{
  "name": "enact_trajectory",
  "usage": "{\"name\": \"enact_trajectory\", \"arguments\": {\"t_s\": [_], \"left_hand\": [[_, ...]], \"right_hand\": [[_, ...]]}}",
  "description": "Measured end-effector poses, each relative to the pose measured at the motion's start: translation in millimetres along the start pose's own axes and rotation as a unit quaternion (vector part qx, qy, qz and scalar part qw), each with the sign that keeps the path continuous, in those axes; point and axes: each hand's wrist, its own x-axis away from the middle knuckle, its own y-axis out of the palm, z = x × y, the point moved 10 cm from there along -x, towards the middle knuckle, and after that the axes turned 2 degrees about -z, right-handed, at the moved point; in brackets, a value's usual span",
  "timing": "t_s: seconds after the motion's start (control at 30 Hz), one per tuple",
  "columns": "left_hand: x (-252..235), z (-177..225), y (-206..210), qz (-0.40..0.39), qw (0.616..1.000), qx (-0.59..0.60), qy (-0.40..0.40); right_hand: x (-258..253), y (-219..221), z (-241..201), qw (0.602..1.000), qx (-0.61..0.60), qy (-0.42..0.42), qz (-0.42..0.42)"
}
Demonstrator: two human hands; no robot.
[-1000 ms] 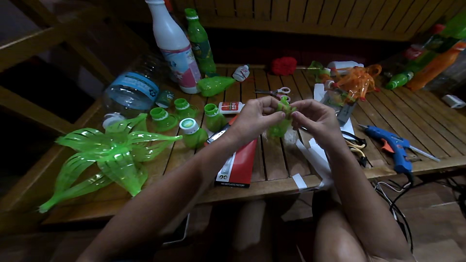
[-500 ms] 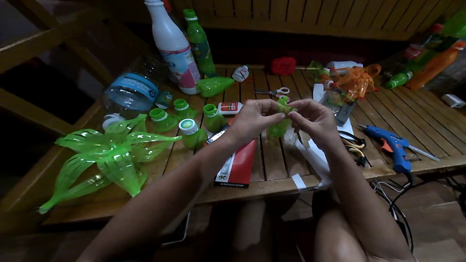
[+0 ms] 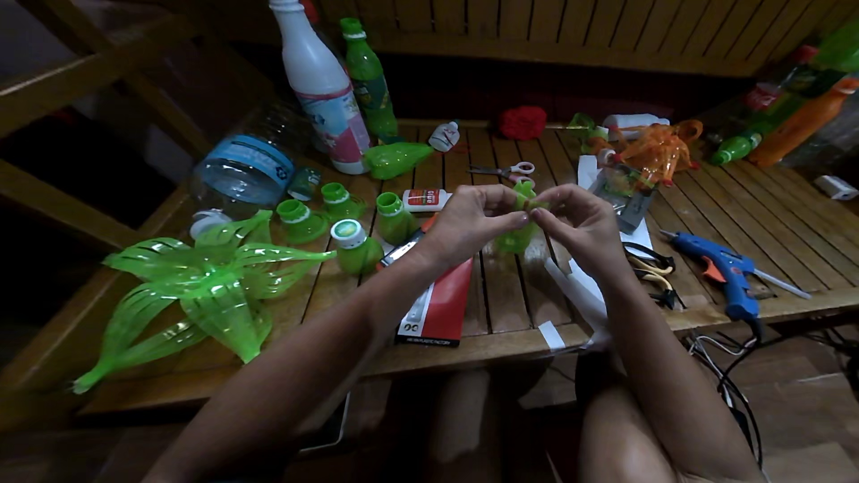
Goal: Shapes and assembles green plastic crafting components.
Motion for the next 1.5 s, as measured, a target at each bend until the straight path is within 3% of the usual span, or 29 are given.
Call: {"name": "enact_trajectory", "arguments": {"t_s": [0.87,1.37,1.5], "left_hand": [[-1.3,0.4,-11.0,0.047,0.999,0.011,0.004],[5.1,10.7,-11.8,0.099,0.988,-0.047,0.106],[5.7,10.6,-9.8,0.098,0.988,-0.051,0.103]], "right_hand": [[0.5,2.2,-1.1,0.999,-0.015,-0.021,-0.028],[0.1,0.2,-3.3,0.999,-0.023,-0.025,-0.011],[0.4,-0.2,-2.1,0.999,-0.028,-0.016,-0.010]]}}
